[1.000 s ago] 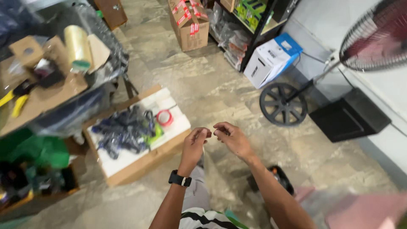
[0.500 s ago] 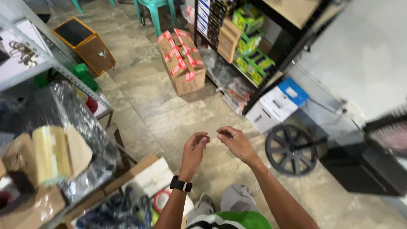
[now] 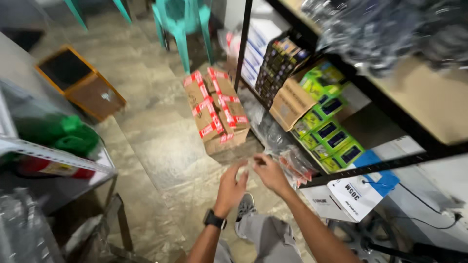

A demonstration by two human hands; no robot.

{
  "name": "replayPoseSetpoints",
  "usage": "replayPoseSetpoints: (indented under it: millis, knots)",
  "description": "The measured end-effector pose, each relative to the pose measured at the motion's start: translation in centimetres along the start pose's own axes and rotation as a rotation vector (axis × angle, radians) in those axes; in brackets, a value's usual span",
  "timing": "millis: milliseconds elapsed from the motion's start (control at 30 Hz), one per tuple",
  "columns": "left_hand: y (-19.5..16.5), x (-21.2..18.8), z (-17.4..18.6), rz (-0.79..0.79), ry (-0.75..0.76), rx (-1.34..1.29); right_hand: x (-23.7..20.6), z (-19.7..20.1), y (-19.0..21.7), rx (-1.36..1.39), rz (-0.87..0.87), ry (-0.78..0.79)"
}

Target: The person works at a repair bench assembling a small electrical component, handling a black wire and a white socket-like part, twisting wire ends by hand and using a screwdriver and pliers to tighten and adjust the parts. They then carry small parts to a storage shelf and handle them near a cardboard box.

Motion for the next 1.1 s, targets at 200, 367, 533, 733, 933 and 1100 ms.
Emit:
replayPoseSetpoints:
  millis: [200, 367, 533, 733, 933, 1100]
  knots:
    - [10.8, 11.8, -5.0, -0.107, 0.082, 0.231, 13.1, -2.9, -10.3, -0.253, 0.105, -0.072]
    - [21.2, 17.7, -11.5, -0.201, 0.130, 0.493, 19.4, -6.0, -22.5, -0.298, 0.132, -0.059]
    - [29.4, 22.6, -17.3, -0.334, 0.069, 0.636, 23.5, -7.0, -34.9, -0.352, 0.042, -0.122]
    - [38.7, 26.5, -20.2, -0.453, 0.034, 0.956, 27.5, -6.8, -44.7, -0.405, -0.123, -0.249]
    - [45.1, 31.4, -15.0, -0.467, 0.162, 0.876, 32.6, -7.5, -44.1, -0.628, 0.222, -0.351]
    - [47.8, 33.3, -8.4, -0.413, 0.039, 0.856, 35.8, -6.6, -47.2, -0.747, -0.083, -0.466]
Point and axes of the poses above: each hand's wrist, its own x-axis towards the middle knuckle, its own z-axis out of the back of the hand, y = z × x, the point moved 10 cm from there along x, towards the middle knuckle, and after that the axes turned 5 degrees about z, right-handed, at the moved point
